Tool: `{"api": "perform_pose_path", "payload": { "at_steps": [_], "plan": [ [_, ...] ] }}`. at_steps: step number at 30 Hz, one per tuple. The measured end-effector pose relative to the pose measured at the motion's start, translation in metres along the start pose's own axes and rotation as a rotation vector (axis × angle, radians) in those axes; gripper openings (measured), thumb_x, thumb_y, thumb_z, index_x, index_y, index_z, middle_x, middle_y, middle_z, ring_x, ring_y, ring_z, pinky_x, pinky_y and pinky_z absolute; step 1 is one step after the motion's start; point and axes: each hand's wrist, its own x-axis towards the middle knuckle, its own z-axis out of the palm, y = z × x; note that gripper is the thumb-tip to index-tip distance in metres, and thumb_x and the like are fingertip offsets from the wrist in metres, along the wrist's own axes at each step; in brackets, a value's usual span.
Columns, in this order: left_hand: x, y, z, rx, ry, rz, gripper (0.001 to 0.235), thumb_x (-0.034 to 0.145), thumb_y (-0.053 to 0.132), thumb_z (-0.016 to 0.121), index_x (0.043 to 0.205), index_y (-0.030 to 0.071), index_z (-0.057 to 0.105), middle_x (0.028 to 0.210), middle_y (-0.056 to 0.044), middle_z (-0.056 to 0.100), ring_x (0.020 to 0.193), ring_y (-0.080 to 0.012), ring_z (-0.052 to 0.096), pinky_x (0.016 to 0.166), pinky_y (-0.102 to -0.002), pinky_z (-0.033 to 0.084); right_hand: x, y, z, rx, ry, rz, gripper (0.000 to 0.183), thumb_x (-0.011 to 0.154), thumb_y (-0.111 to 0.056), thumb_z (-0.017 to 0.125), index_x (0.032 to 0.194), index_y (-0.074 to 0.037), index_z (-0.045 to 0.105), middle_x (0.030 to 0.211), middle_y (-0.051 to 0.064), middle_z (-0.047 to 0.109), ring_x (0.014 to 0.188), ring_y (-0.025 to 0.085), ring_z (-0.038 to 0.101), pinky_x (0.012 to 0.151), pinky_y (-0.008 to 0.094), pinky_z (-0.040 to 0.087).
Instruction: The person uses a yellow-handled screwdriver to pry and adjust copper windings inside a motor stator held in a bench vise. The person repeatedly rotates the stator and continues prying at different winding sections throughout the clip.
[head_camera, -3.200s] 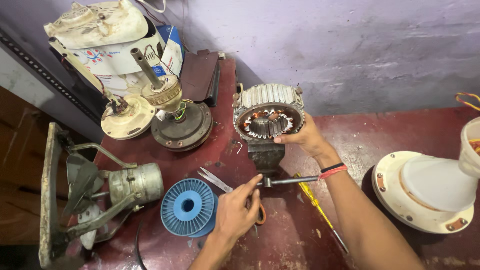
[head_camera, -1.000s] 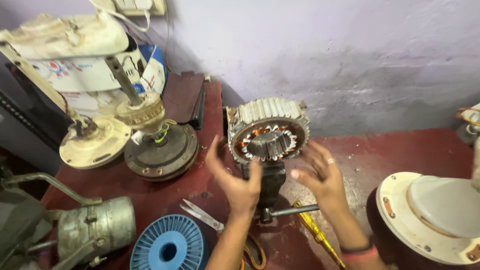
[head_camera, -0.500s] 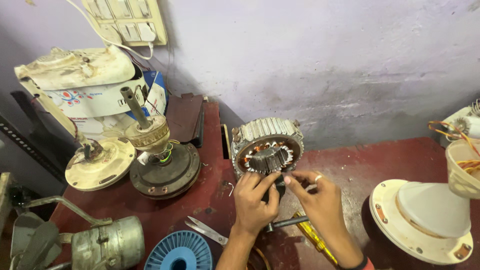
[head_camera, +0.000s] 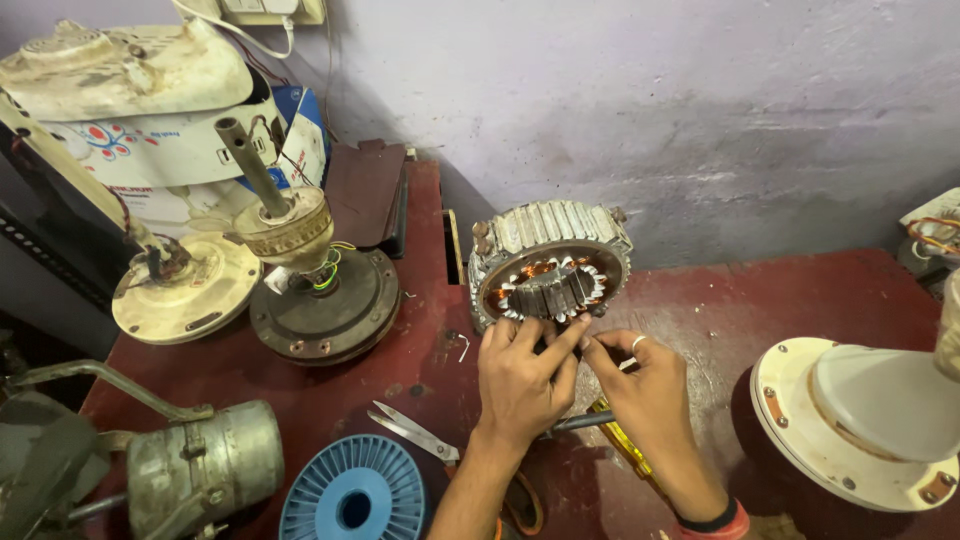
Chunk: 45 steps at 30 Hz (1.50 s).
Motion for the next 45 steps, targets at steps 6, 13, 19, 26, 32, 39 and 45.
{"api": "perform_pose_path", "payload": {
  "at_steps": [6,13,19,26,32,39,45],
  "plan": [
    [0.000,-0.002,0.003,0.044,-0.017,0.013,0.039,0.084,0.013,0.072,0.121,0.023,0.078,0.084,-0.002,0.060,0.079,-0.0226,0.053,0.071,-0.039,0.042,-0.022,-0.002,-0.026,-0.247,-0.168,0.081,0.017,0.080,-0.021,0.079,0.088,-0.007,0.083,0.067,0.006,0.080,0.051,0.015,0.071,0.053,0.031,0.055],
    [-0.002,-0.003,0.004,0.056,-0.035,-0.001,0.038,0.084,0.012,0.071,0.119,0.024,0.079,0.083,-0.001,0.060,0.076,-0.0214,0.051,0.069,-0.039,0.040,-0.041,0.003,-0.050,-0.407,-0.440,0.094,0.021,0.077,-0.024,0.082,0.093,-0.011,0.084,0.068,0.007,0.079,0.061,0.018,0.072,0.063,0.033,0.060],
    [-0.003,-0.002,0.003,0.034,-0.012,0.013,0.041,0.085,0.011,0.071,0.123,0.025,0.077,0.084,0.000,0.059,0.078,-0.0207,0.051,0.071,-0.038,0.041,-0.045,-0.005,-0.052,-0.429,-0.527,0.024,0.025,0.085,-0.029,0.075,0.100,-0.011,0.084,0.066,0.015,0.077,0.054,0.023,0.067,0.061,0.040,0.054],
    [-0.003,-0.004,0.002,0.043,-0.024,0.015,0.037,0.085,0.012,0.073,0.120,0.025,0.078,0.085,0.001,0.061,0.077,-0.0207,0.051,0.069,-0.038,0.040,-0.046,-0.028,-0.053,-0.409,-0.481,0.059,0.031,0.086,-0.035,0.072,0.102,-0.010,0.082,0.060,0.023,0.070,0.048,0.030,0.065,0.058,0.045,0.051],
    [-0.001,-0.004,0.005,0.025,0.018,0.015,0.037,0.083,0.014,0.075,0.119,0.022,0.077,0.086,-0.001,0.061,0.078,-0.0214,0.053,0.069,-0.038,0.041,-0.034,-0.020,-0.059,-0.500,-0.550,0.009,0.026,0.088,-0.031,0.069,0.085,-0.006,0.077,0.061,0.019,0.067,0.052,0.030,0.062,0.060,0.043,0.049],
    [0.000,-0.003,0.003,0.037,0.029,0.028,0.040,0.081,0.014,0.077,0.121,0.022,0.078,0.084,-0.001,0.060,0.076,-0.0211,0.052,0.068,-0.038,0.040,-0.035,-0.013,-0.056,-0.469,-0.630,-0.069,0.025,0.088,-0.031,0.071,0.084,-0.008,0.079,0.063,0.014,0.071,0.053,0.022,0.067,0.058,0.039,0.051],
    [0.002,-0.002,0.001,0.032,0.018,0.022,0.035,0.082,0.017,0.080,0.116,0.023,0.079,0.083,0.001,0.060,0.077,-0.0203,0.052,0.067,-0.037,0.039,-0.005,-0.004,-0.066,-0.250,-0.555,0.010,0.023,0.081,-0.030,0.080,0.093,-0.011,0.082,0.076,0.008,0.078,0.068,0.019,0.072,0.068,0.035,0.056]
  ]
}}
